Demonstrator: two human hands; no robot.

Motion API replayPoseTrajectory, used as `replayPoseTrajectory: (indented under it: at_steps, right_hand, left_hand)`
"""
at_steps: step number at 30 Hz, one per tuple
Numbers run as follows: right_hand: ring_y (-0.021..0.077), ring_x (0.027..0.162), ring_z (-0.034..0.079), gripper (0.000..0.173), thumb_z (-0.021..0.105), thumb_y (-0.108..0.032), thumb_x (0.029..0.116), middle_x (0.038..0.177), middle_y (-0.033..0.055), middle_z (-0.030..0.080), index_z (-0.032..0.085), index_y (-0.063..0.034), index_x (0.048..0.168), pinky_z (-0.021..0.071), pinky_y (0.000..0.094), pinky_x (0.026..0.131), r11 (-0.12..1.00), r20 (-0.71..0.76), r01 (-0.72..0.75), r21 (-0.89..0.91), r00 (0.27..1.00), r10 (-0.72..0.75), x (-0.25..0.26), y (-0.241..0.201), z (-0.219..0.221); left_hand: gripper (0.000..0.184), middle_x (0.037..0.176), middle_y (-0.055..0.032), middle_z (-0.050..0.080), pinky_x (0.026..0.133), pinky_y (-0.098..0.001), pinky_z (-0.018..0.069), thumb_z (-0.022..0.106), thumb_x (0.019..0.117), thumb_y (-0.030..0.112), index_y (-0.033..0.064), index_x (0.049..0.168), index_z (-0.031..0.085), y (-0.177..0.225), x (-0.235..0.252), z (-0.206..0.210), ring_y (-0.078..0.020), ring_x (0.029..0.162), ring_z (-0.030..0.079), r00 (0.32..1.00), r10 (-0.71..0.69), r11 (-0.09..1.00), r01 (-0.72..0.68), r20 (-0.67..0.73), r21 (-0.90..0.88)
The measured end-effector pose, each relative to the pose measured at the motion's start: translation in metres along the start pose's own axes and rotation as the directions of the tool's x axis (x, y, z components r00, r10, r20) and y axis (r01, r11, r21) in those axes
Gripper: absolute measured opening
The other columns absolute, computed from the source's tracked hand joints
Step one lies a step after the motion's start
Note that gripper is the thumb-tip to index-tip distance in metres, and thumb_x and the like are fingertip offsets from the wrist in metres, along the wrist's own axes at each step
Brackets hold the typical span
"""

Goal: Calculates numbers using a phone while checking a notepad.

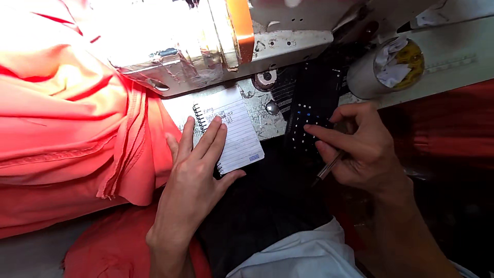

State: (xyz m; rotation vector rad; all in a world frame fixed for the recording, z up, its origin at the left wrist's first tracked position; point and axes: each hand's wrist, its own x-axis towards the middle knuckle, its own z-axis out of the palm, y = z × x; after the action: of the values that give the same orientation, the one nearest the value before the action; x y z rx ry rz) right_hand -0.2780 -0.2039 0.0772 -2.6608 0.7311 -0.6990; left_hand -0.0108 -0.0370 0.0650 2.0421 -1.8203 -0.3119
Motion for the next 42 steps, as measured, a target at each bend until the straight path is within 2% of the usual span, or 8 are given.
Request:
replayPoseTrajectory:
  at_steps: [9,13,15,22,25,32,37,42]
  right_hand:
    - [0.0259,0.09,0.052,0.032,0.054,-0.028,0.1014,0.106,0.0174,0.059,0.079,-0.0149,0.117,0.0387,0.0408,0.078,1.0,0.07,-0.002,-0.011,0.998,0.002,0.005,0.001,0.004]
    - [0.0177,0.086,0.048,0.032,0.054,-0.025,0.1012,0.102,0.0155,0.056,0.078,-0.0091,0.116,0.039,0.0282,0.075,0.999,-0.014,-0.051,0.004,0.999,0.051,0.0,0.007,-0.007]
    - [0.0174,0.086,0.048,0.033,0.053,-0.025,0.1013,0.102,0.0157,0.056,0.078,-0.0078,0.116,0.0383,0.0277,0.075,0.998,-0.026,-0.067,-0.011,0.997,0.067,-0.002,0.009,-0.007]
    - [0.024,0.088,0.05,0.034,0.052,-0.028,0.1026,0.103,0.0178,0.058,0.078,-0.0118,0.118,0.0388,0.0379,0.078,0.998,0.032,-0.053,-0.044,0.998,0.054,-0.001,0.006,0.001]
    - [0.0238,0.09,0.05,0.034,0.052,-0.029,0.1031,0.104,0.0174,0.057,0.078,-0.0119,0.119,0.039,0.0375,0.079,0.998,0.04,-0.059,-0.037,0.997,0.06,0.002,0.004,0.001]
    - [0.0318,0.092,0.054,0.039,0.048,-0.032,0.1052,0.108,0.0215,0.059,0.074,-0.0136,0.128,0.0425,0.0463,0.078,0.998,0.108,-0.031,-0.045,0.994,0.036,0.009,0.003,0.006]
    - [0.0218,0.085,0.049,0.039,0.049,-0.029,0.1051,0.104,0.0195,0.055,0.072,-0.007,0.127,0.0405,0.0316,0.075,0.998,0.003,-0.064,-0.015,0.998,0.064,0.003,0.002,-0.003]
    - [0.0203,0.087,0.049,0.04,0.048,-0.028,0.1058,0.102,0.0206,0.055,0.073,-0.0029,0.122,0.0397,0.0286,0.077,0.998,-0.033,-0.069,-0.007,0.997,0.068,-0.007,0.002,-0.004]
  left_hand:
    - [0.082,0.158,-0.0106,0.047,0.114,-0.0776,0.0172,0.064,0.0887,0.062,0.0039,0.146,0.056,-0.001,-0.001,0.001,-0.0462,0.151,0.03,1.0,0.003,1.0,-0.003,0.001,-0.013]
    - [0.082,0.158,-0.0098,0.047,0.114,-0.079,0.0161,0.065,0.089,0.062,0.004,0.146,0.056,-0.002,-0.002,0.002,-0.0461,0.151,0.029,1.0,0.007,1.0,-0.007,-0.006,-0.026]
    - [0.082,0.159,-0.0096,0.046,0.114,-0.0793,0.0153,0.064,0.0895,0.062,0.0042,0.147,0.056,-0.001,-0.002,0.002,-0.046,0.152,0.028,1.0,0.01,1.0,-0.01,-0.007,-0.025]
    - [0.082,0.159,-0.0095,0.046,0.114,-0.0789,0.0159,0.064,0.0892,0.062,0.0042,0.147,0.056,-0.002,-0.002,0.002,-0.046,0.152,0.028,1.0,0.007,1.0,-0.007,-0.004,-0.017]
    - [0.082,0.159,-0.0097,0.046,0.114,-0.0788,0.0153,0.064,0.0892,0.061,0.0039,0.147,0.056,-0.002,-0.002,0.002,-0.0454,0.152,0.028,1.0,0.001,1.0,-0.001,-0.007,-0.02]
    - [0.081,0.159,-0.0097,0.047,0.113,-0.0808,0.0155,0.068,0.0881,0.06,0.0047,0.147,0.056,-0.001,-0.003,0.004,-0.0476,0.151,0.028,1.0,-0.003,1.0,0.003,-0.017,-0.02]
    - [0.081,0.16,-0.0077,0.046,0.113,-0.0804,0.0155,0.07,0.0869,0.057,0.0067,0.148,0.055,0.001,-0.002,0.006,-0.0458,0.153,0.026,1.0,-0.011,1.0,0.01,-0.014,-0.023]
    - [0.081,0.16,-0.0078,0.045,0.112,-0.0814,0.0135,0.07,0.0873,0.057,0.0068,0.149,0.054,0.0,-0.003,0.005,-0.0458,0.153,0.025,1.0,-0.003,1.0,0.002,-0.011,-0.026]
